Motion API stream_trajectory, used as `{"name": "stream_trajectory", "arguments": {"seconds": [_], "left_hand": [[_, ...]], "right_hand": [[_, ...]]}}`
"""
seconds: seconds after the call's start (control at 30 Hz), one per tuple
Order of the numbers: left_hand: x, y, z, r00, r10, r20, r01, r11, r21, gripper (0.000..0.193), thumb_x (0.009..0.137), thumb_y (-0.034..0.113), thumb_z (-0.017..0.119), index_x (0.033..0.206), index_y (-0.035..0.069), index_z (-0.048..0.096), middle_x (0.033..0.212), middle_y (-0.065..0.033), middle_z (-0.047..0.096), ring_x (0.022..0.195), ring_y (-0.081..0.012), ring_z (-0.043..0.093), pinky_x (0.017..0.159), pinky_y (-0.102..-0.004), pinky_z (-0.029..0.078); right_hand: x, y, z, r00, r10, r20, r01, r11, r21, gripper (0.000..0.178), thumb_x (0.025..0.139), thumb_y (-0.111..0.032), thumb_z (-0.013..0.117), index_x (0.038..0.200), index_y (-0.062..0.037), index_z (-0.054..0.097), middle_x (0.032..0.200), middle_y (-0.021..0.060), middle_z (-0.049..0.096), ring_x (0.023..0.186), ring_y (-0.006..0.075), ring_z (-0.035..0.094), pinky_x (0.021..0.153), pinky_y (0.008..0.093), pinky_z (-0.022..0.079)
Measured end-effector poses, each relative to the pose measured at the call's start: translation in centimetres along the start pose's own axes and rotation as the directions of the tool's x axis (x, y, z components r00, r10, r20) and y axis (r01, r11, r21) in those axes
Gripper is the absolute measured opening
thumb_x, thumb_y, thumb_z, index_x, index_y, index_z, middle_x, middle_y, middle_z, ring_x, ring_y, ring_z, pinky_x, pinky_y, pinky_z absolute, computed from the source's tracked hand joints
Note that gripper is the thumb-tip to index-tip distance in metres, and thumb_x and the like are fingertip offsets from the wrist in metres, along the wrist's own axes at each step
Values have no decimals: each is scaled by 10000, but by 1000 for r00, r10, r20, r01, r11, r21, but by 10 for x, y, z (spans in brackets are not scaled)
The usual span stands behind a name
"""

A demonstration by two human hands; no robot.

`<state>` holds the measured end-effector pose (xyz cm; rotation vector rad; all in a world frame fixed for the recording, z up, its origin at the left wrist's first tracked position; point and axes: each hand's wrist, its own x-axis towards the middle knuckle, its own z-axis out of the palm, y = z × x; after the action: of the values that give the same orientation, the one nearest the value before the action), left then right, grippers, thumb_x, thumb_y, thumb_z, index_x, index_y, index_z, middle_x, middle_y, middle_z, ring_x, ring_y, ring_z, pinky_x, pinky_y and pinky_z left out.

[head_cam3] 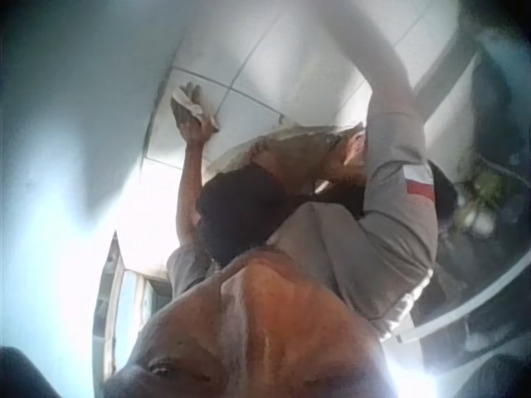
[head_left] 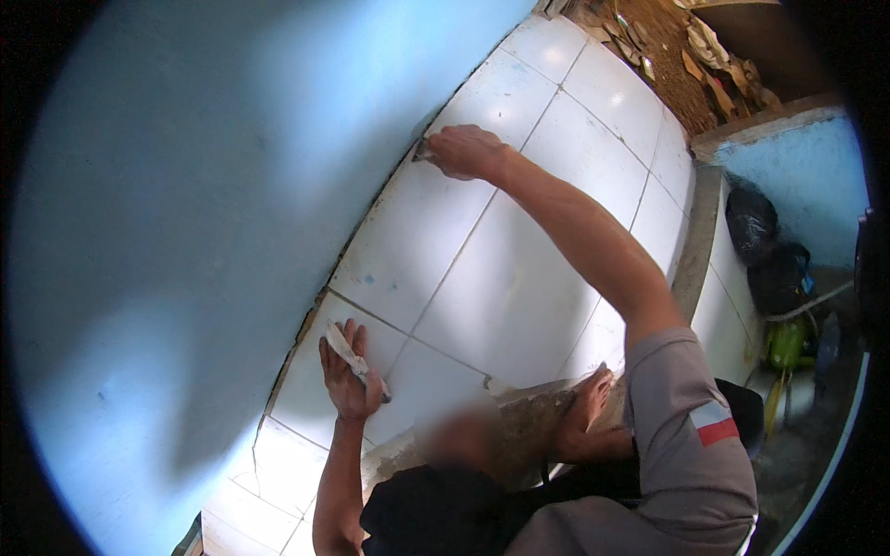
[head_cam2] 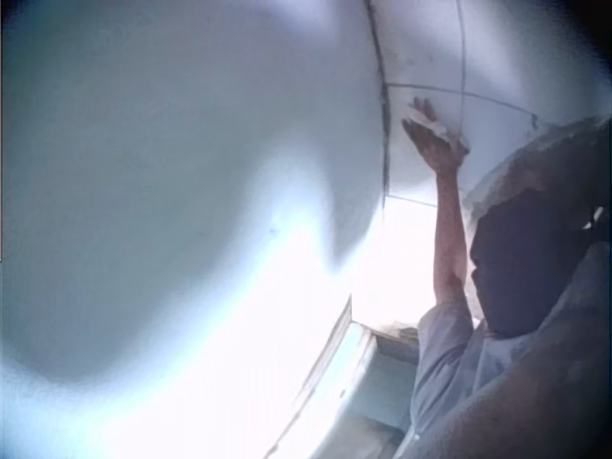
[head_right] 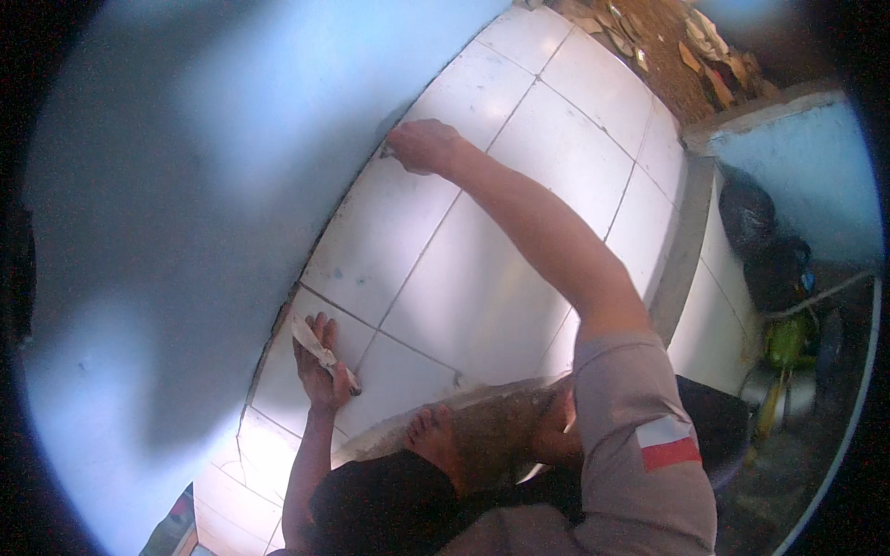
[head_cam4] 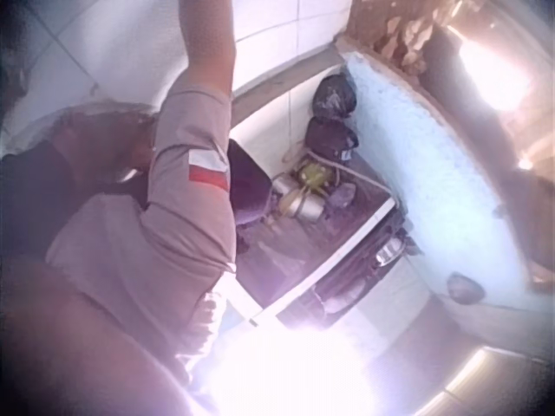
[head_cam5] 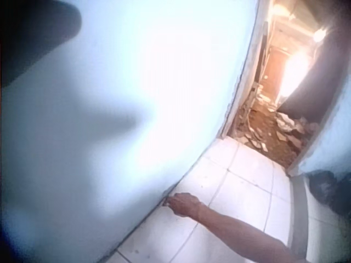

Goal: The person applies grout to the joints between white floor tiles using a trowel and a smaller tool, smoothing and filling the gaps. The person works barefoot on the tiled floor, moving methodically across the area.

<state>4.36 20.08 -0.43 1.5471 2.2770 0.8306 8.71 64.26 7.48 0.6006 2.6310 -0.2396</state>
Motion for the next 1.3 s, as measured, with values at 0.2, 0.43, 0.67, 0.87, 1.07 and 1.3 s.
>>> {"name": "stream_trajectory", "arguments": {"seconds": [0.2,0.43,0.67,0.87,1.07,1.3], "left_hand": [[-1,3,-1,1000,-15,9,15,999,33,667,928,355,444,1480,-11,524,1568,-205,473,1499,-423,360,1250,-599,166],[-2,2,0,999,-38,20,37,998,55,660,934,357,447,1480,-6,522,1559,-203,484,1490,-432,368,1248,-600,174],[4,6,-1,1000,0,-10,0,1000,24,650,945,363,435,1487,15,524,1562,-197,482,1483,-439,374,1244,-606,182],[1,5,-5,1000,-15,-16,16,999,43,649,945,369,437,1472,3,540,1563,-191,485,1476,-437,385,1244,-592,190],[4,4,0,1000,-11,-9,11,1000,27,654,932,360,443,1464,-7,543,1553,-187,497,1472,-433,392,1239,-594,201],[3,7,-4,999,-26,-28,26,999,18,643,933,357,442,1477,30,543,1551,-180,499,1467,-423,404,1243,-602,199]], "right_hand": [[-12,10,20,992,-49,-117,57,996,63,206,945,-115,569,1064,-73,732,1001,170,758,940,376,739,789,488,614],[-16,17,25,981,-100,-169,111,992,56,185,951,-149,596,1045,-57,727,962,171,751,911,376,736,784,489,610],[-36,31,38,1000,-12,-22,11,1000,-22,288,1015,-168,544,1269,-193,677,990,152,743,946,358,726,786,471,609],[-81,30,34,994,-91,56,95,993,-65,324,1040,-188,504,1310,-243,674,996,140,732,933,347,723,793,465,609],[-35,-4,41,993,-119,-2,118,988,-100,280,1012,-148,544,1240,-198,698,1012,110,741,937,315,739,771,432,626],[-63,11,23,989,-129,75,136,985,-102,273,1062,-292,566,1260,-187,723,1027,141,722,916,294,730,801,447,629]]}}
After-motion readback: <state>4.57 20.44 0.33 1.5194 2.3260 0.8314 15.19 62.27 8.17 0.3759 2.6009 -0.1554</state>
